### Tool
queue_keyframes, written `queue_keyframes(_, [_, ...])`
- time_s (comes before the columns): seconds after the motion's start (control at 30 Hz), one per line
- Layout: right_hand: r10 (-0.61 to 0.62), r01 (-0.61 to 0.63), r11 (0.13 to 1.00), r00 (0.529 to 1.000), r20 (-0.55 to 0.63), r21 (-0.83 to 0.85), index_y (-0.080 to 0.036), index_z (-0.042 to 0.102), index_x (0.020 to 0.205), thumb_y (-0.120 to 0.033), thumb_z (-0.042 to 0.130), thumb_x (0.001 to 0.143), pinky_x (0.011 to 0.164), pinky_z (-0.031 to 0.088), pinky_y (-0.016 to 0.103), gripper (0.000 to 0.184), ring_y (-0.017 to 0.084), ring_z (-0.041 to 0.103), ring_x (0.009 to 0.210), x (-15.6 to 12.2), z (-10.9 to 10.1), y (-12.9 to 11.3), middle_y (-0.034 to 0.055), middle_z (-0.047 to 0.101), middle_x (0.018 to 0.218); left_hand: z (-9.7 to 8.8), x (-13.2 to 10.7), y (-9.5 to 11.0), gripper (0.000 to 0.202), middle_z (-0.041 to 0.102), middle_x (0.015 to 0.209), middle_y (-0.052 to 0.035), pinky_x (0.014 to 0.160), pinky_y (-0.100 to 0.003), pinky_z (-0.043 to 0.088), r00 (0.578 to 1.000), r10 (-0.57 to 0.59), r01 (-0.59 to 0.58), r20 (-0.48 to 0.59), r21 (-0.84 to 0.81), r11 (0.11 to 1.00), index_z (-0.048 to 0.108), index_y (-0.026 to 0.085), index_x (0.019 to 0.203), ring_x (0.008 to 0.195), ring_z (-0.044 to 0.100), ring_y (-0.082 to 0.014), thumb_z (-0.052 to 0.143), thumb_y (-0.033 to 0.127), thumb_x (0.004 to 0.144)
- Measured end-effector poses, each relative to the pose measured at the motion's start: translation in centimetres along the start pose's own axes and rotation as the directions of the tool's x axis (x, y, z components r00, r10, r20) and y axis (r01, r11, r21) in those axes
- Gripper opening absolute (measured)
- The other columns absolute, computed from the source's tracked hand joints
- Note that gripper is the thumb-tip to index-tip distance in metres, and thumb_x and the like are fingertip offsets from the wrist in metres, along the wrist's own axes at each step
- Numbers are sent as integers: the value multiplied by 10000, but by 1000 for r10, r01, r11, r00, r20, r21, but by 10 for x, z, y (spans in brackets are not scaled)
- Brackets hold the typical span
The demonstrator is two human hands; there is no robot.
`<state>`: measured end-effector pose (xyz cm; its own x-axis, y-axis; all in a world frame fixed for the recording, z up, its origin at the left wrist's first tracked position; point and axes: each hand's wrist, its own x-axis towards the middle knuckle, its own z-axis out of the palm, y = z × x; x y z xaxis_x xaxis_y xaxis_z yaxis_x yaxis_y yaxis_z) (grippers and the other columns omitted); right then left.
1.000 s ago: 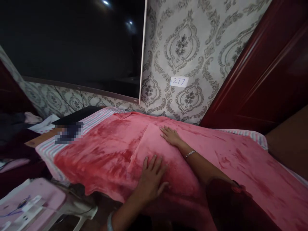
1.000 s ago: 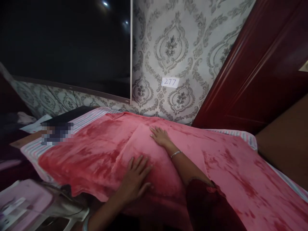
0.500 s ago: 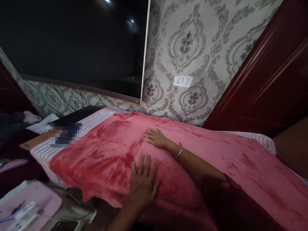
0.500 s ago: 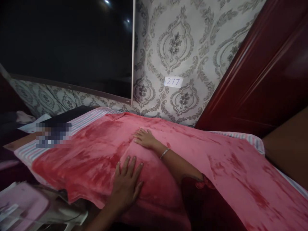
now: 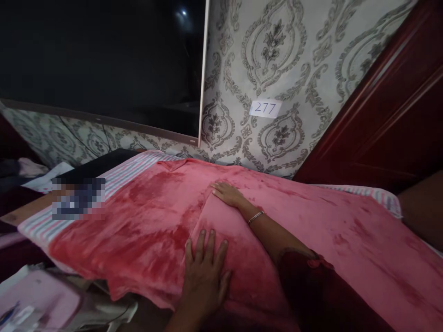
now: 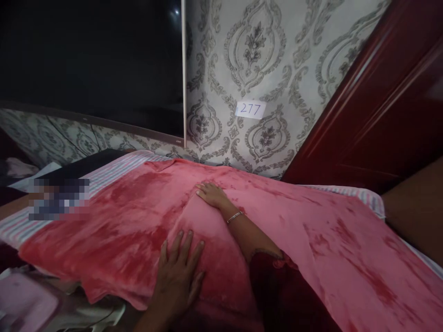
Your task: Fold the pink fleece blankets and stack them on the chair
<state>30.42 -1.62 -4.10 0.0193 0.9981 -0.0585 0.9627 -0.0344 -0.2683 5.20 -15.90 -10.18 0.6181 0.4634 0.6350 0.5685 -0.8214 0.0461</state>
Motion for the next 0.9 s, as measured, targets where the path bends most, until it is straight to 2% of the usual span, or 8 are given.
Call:
queue_keyframes(0.17, [-2, 2, 1000, 1000, -17, 1, -304, 338, 1606, -532, 268, 1070, 1255, 188, 536, 586, 253, 231, 1554, -2, -10, -7, 42, 281, 1685, 0, 4, -3, 559, 460, 1570, -195, 1144, -684, 225, 1000, 13, -12, -13, 29, 999, 560, 219, 1461, 1458, 358, -435, 558, 299, 907])
queue_keyframes(0.3, [19, -18, 1000, 996, -82, 10, -313, 303, 1619, -506, 328, 1067, 1249, 137, 588, 586, 289, 156, 1573, -18, -29, -24, 55, 173, 1713, 0, 7, -4, 538, 480, 1556, -201, 1115, -700, 282, 1000, 21, -20, -15, 39, 999, 580, 217, 1449, 1439, 393, -446, 546, 303, 919])
queue_keyframes(0.43, [1, 11, 998, 980, -199, 61, -281, 258, 1637, -437, 299, 1080, 1260, 130, 551, 579, 264, 137, 1578, -61, -41, -33, 63, 148, 1716, -3, 8, -8, 515, 497, 1545, -196, 1106, -703, 319, 1000, 22, -22, -5, 35, 999, 589, 215, 1443, 1441, 404, -441, 539, 317, 941])
queue_keyframes(0.53, [-56, 65, 996, 987, -148, 61, -300, 338, 1610, -479, 314, 1077, 1262, 116, 552, 563, 265, 137, 1579, -112, -42, -25, 53, 185, 1707, -10, 12, -6, 489, 515, 1530, -197, 1092, -717, 336, 1000, 1, -1, 5, 34, 999, 603, 205, 1428, 1426, 424, -447, 519, 330, 963])
queue_keyframes(0.63, [-83, 86, 996, 993, -79, 33, -336, 386, 1586, -523, 326, 1071, 1254, 109, 576, 552, 277, 132, 1579, -163, -40, -7, 45, 215, 1699, -19, 22, 12, 520, 506, 1527, -227, 1080, -750, 328, 999, -12, 11, 39, 28, 1000, 582, 162, 1444, 1418, 421, -482, 530, 345, 959])
queue_keyframes(0.73, [-77, 78, 997, 995, -64, 4, -331, 394, 1582, -524, 305, 1074, 1243, 124, 596, 550, 288, 146, 1576, -194, -38, 10, 56, 227, 1695, -23, 36, 48, 562, 500, 1544, -195, 1135, -699, 324, 972, 178, -165, 155, -93, 982, 533, 184, 1484, 1435, 429, -426, 560, 349, 947])
queue_keyframes(0.83, [-91, 89, 995, 995, -46, -43, -316, 398, 1582, -515, 310, 1073, 1236, 128, 609, 553, 301, 178, 1567, -201, -34, 25, 68, 237, 1692, -14, 47, 85, 592, 462, 1580, -165, 1173, -667, 302, 914, 337, -292, 224, -212, 933, 485, 221, 1517, 1463, 406, -380, 552, 414, 961])
queue_keyframes(0.9, [-97, 92, 992, 994, -48, -90, -320, 370, 1593, -521, 319, 1068, 1232, 128, 619, 565, 304, 168, 1569, -196, -32, 38, 62, 229, 1694, -3, 48, 100, 628, 425, 1604, -164, 1166, -698, 276, 916, 347, -305, 202, -211, 929, 444, 244, 1547, 1482, 362, -410, 551, 447, 963])
